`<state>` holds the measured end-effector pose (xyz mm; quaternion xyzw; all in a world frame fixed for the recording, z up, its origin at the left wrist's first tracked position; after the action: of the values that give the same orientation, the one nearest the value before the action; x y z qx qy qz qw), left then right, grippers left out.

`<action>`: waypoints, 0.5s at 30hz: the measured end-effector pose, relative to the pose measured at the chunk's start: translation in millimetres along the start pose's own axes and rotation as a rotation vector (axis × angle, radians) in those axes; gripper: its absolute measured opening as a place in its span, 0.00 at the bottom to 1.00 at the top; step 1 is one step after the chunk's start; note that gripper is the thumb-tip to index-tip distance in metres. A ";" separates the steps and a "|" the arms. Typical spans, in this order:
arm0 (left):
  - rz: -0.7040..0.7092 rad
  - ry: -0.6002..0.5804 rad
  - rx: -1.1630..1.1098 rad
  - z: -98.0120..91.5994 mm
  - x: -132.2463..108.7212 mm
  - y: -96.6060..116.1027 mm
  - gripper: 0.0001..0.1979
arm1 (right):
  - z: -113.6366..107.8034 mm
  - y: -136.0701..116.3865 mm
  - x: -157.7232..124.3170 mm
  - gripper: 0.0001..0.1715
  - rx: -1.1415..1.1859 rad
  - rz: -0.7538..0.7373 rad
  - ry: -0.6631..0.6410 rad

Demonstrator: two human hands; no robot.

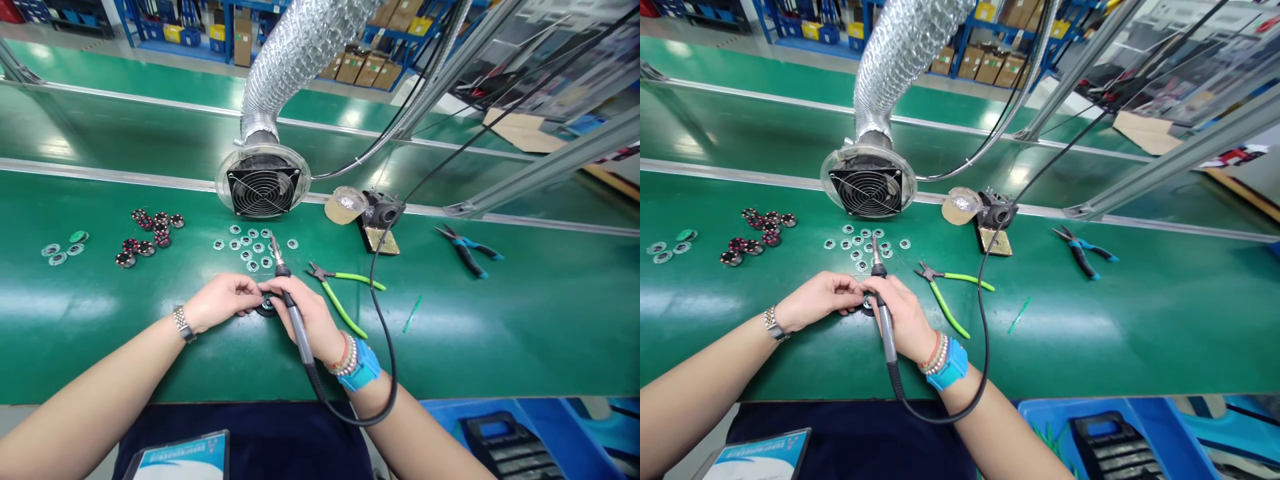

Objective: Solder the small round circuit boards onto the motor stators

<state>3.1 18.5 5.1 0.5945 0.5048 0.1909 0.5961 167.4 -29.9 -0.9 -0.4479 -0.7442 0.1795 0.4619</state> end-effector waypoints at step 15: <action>-0.167 -0.004 -0.265 3.9 0.5 -5.1 0.09 | 0.5 5.3 -3.7 0.16 -0.068 -0.061 0.019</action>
<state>4.7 15.8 -0.6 0.4669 0.5216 0.2046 0.6842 170.2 -30.1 -6.8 -0.4420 -0.7589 0.1356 0.4585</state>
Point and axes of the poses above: each hand's wrist, its own x-axis towards the middle knuckle, its own z-axis out of the palm, y = z × x, the point moved 1 cm from there along x, towards the middle knuckle, and after that the axes turned 10 degrees about y, right-handed, at the moved point
